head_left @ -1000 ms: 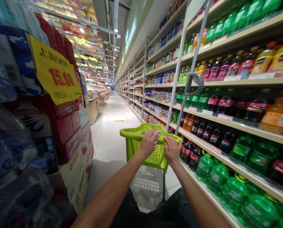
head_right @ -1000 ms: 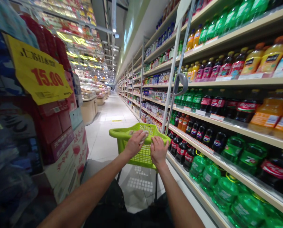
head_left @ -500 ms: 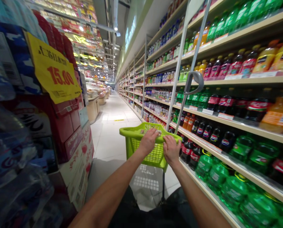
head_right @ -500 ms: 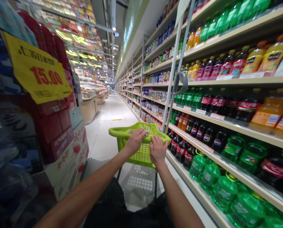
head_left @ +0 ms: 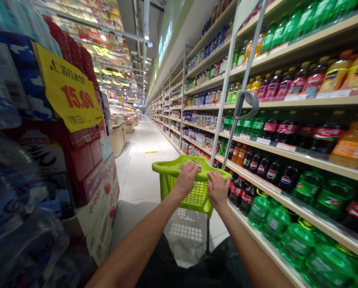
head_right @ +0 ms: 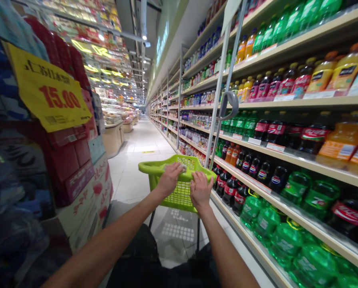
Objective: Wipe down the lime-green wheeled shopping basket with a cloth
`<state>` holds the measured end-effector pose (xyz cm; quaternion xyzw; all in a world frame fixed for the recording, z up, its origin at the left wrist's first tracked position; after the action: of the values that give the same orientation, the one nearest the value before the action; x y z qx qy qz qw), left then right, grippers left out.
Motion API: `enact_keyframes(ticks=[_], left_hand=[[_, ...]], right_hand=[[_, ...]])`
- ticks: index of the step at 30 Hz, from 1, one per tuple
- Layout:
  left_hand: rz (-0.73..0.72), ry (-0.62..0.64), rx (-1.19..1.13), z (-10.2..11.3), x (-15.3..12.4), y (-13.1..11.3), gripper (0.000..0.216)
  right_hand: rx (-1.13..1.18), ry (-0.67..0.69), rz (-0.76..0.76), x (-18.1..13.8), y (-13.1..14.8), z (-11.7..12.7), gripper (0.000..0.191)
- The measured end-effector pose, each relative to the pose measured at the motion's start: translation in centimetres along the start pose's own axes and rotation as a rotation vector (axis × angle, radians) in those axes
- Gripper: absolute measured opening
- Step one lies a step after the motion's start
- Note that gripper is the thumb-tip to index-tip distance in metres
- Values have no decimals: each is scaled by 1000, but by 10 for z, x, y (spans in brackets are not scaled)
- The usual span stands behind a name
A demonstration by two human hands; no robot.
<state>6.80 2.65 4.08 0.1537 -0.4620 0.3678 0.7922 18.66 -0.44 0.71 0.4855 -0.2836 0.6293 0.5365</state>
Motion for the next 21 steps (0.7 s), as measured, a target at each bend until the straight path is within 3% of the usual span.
enact_keyframes(ticks=[2, 4, 9, 11, 13, 17, 19, 21], left_hand=[[-53, 41, -8, -8, 0, -19, 32], [-59, 52, -2, -8, 1, -19, 33], [129, -27, 69, 13, 5, 35, 24], [190, -59, 87, 17, 6, 44, 24], [165, -48, 72, 10, 8, 32, 24], [-52, 23, -4, -13, 8, -15, 24], [-75, 6, -20, -10, 5, -13, 25], [-12, -44, -14, 3, 1, 11, 27]], right_hand=[[-7, 10, 14, 0, -2, 0, 30], [-12, 17, 26, 0, -5, 0, 31], [-8, 22, 34, -1, -4, -2, 31], [-9, 14, 31, -1, -1, -3, 31], [-10, 8, 29, -1, 2, -3, 31], [-12, 10, 46, -1, 1, -2, 31], [-13, 16, 59, -1, -2, -1, 31], [-11, 24, 61, -1, -5, -1, 32]])
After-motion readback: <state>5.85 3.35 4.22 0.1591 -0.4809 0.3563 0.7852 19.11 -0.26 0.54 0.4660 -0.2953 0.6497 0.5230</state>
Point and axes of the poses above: each hand's wrist, its own x-axis towards the middle knuckle, its own z-axis out of the back of the hand, y = z × x, the point moved 9 cm from there along x, towards the middle knuckle, and after that the axes turned 5 degrees about -y, right-handed, at the moved point
